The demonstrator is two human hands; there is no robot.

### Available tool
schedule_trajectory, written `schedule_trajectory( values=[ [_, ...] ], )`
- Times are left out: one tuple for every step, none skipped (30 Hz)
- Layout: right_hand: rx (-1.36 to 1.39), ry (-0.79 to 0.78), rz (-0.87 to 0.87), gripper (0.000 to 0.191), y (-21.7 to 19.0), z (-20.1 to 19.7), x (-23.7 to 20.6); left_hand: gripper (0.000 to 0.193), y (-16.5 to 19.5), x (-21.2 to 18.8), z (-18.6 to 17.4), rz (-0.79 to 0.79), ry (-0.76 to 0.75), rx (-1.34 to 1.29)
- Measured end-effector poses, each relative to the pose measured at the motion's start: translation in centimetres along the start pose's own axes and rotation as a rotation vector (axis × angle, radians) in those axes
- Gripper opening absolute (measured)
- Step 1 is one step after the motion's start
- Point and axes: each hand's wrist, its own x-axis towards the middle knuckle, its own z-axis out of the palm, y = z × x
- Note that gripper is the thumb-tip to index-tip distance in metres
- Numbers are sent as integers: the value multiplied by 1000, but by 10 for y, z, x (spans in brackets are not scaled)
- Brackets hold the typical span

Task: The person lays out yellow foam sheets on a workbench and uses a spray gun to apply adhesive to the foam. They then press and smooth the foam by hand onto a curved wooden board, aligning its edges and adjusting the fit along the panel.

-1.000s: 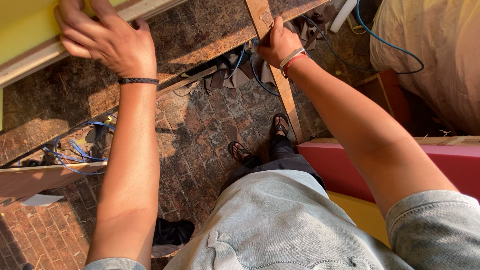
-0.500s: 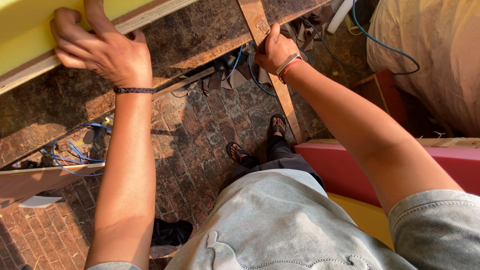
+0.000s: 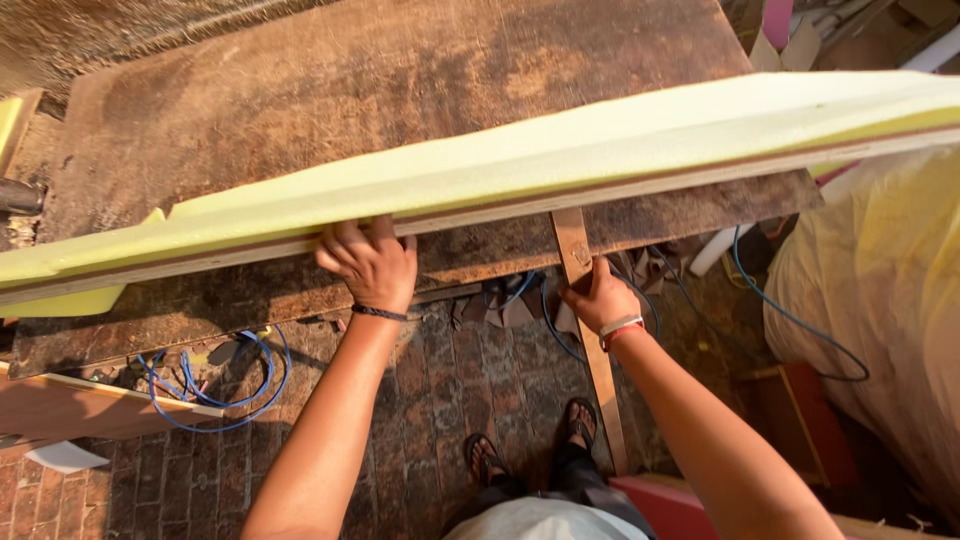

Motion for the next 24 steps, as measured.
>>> schedule_trajectory(
  values=[
    [-26,-10,21,62,-1,-3,2,70,-1,-1,0,26,12,-27],
    [-50,-20,42,62,-4,0,5,74,-6,-2,2,53,23,-52],
    [-41,-35,45,61,-5,0,7,76,-7,-2,1,59,22,-38],
    [-34,-51,51,60,-4,-1,9,78,-8,-2,2,64,18,-27],
    [-28,-68,59,58,-4,-1,10,81,-8,-2,1,68,13,-16],
    [-30,-70,50,58,-2,-2,11,80,-7,-1,1,69,15,-13],
    [-31,-72,45,58,-1,-2,11,78,-7,0,1,72,15,-12],
    [-32,-75,44,58,0,-3,11,77,-5,1,1,77,12,-14],
    [-20,-67,41,56,1,-4,10,76,-4,2,1,81,21,-3],
    [-7,-62,34,54,2,-4,9,75,-3,3,2,84,30,12],
    [6,-58,26,52,2,-4,9,75,-3,4,2,88,38,28],
    [-4,-61,24,52,2,-5,8,76,-4,5,3,80,33,7],
    [-14,-66,22,51,2,-5,8,77,-5,6,5,73,27,-13],
    [-23,-71,19,51,2,-5,8,78,-6,7,6,67,21,-32],
    [-31,-65,9,51,2,-6,8,80,-8,8,7,83,36,-6],
    [-38,-58,1,52,2,-6,8,81,-9,9,9,100,51,18],
    [-47,-51,-8,52,2,-6,9,83,-10,11,10,115,66,43],
    [-60,-55,-6,54,3,-6,9,84,-10,13,10,115,73,58],
    [-72,-58,-2,56,3,-5,10,85,-11,15,10,117,79,72],
    [-84,-61,3,59,4,-5,10,86,-11,16,9,119,85,84],
    [-86,-65,-2,60,4,-4,10,87,-11,19,7,132,49,78],
    [-89,-68,-7,61,5,-4,10,88,-11,21,3,143,13,73],
    [-94,-72,-14,61,6,-4,10,89,-10,24,-2,153,-23,68],
    [-96,-57,-23,62,8,-5,10,87,-10,27,-9,173,-36,93]
  ],
)
